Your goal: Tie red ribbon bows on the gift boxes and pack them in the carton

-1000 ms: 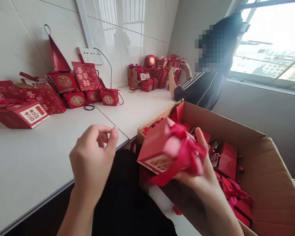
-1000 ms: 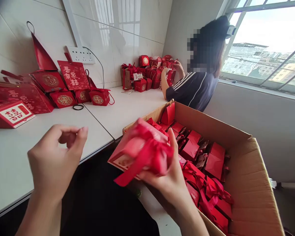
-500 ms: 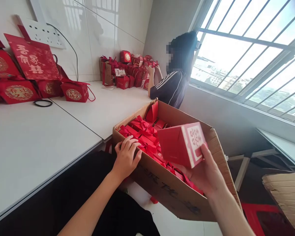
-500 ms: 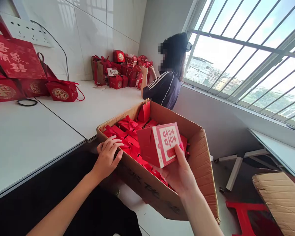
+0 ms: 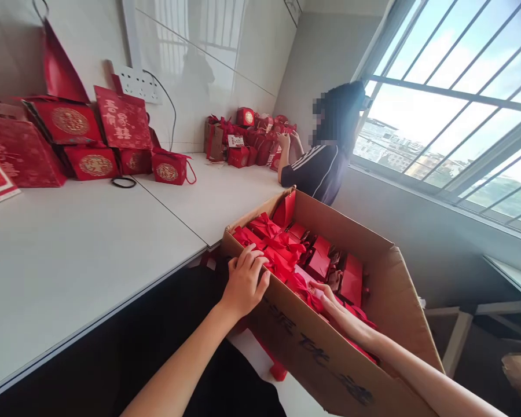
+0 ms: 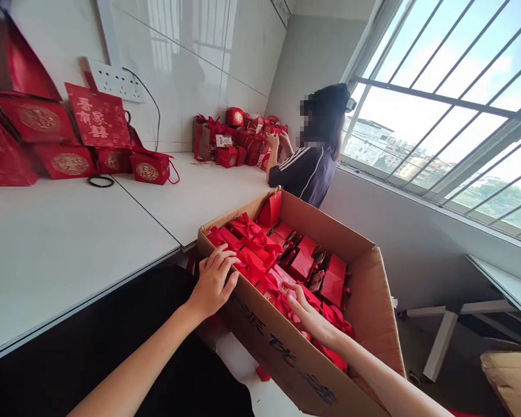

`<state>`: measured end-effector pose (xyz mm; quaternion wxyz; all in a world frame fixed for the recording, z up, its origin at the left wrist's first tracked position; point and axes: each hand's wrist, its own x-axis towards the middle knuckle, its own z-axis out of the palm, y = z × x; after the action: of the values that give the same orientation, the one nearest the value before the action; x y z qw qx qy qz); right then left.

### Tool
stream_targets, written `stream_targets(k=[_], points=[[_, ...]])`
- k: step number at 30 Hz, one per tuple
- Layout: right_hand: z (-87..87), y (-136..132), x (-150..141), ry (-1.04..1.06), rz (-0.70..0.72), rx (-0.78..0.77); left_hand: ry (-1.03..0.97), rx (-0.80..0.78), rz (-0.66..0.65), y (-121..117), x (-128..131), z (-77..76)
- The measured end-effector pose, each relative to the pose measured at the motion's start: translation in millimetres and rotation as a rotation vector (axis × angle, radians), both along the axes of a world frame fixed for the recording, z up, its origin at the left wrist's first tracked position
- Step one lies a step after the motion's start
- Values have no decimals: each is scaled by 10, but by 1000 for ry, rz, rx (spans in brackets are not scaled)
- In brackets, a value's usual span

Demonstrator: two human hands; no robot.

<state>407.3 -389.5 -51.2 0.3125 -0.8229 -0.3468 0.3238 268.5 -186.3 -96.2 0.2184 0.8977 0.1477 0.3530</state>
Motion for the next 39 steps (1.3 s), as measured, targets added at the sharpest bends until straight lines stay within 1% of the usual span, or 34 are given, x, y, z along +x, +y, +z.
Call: stream_targets(k=[1, 3, 6, 8, 10, 12, 14, 16, 18, 20, 21, 22, 23, 25, 27, 29, 31, 32, 34, 37, 39], points=[[4, 10, 5, 37, 22, -15, 10, -9, -2, -6, -4, 10], [35, 16, 59, 1, 71, -54, 29, -34, -6, -23, -13, 29], [79, 51, 221, -259, 117, -110, 51, -91, -35, -40, -39, 40], [90, 145, 333, -467, 213, -63, 54, -139, -83, -27, -83, 41], [104, 323, 386, -680, 300, 97, 47, -183, -154, 16, -166, 67], [150, 574, 332, -826, 403, 263, 19, -191, -172, 96, -292, 150], [235, 876, 162, -876, 539, 369, -22, -156, -114, 223, -460, 306], [343, 1219, -85, -858, 681, 425, -60, -92, -3, 412, -663, 514], [438, 1605, -355, -816, 820, 444, -82, -7, 146, 671, -902, 707], [490, 2037, -616, -756, 935, 450, -52, 96, 273, 984, -1198, 814], [495, 2267, -744, -722, 965, 471, -20, 139, 322, 1149, -1373, 819], [490, 2502, -873, -674, 986, 511, 9, 160, 367, 1311, -1564, 792], [475, 2737, -1007, -609, 1003, 562, 16, 145, 425, 1465, -1766, 737], [436, 3191, -1304, -451, 1002, 642, -47, 77, 570, 1728, -2173, 571], [402, 3600, -1644, -312, 939, 683, -119, 35, 719, 1920, -2517, 394], [381, 3957, -2014, -270, 914, 714, -222, -14, 875, 2044, -2739, 263], [369, 4275, -2381, -250, 891, 732, -302, -53, 963, 2108, -2834, 194], [363, 4424, -2552, -235, 871, 737, -324, -64, 977, 2120, -2843, 179], [353, 4704, -2843, -188, 804, 738, -339, -75, 964, 2114, -2821, 166], [343, 5063, -3130, -101, 705, 713, -341, -92, 930, 2072, -2765, 149], [333, 5231, -3230, -70, 694, 702, -351, -124, 925, 2062, -2749, 122]])
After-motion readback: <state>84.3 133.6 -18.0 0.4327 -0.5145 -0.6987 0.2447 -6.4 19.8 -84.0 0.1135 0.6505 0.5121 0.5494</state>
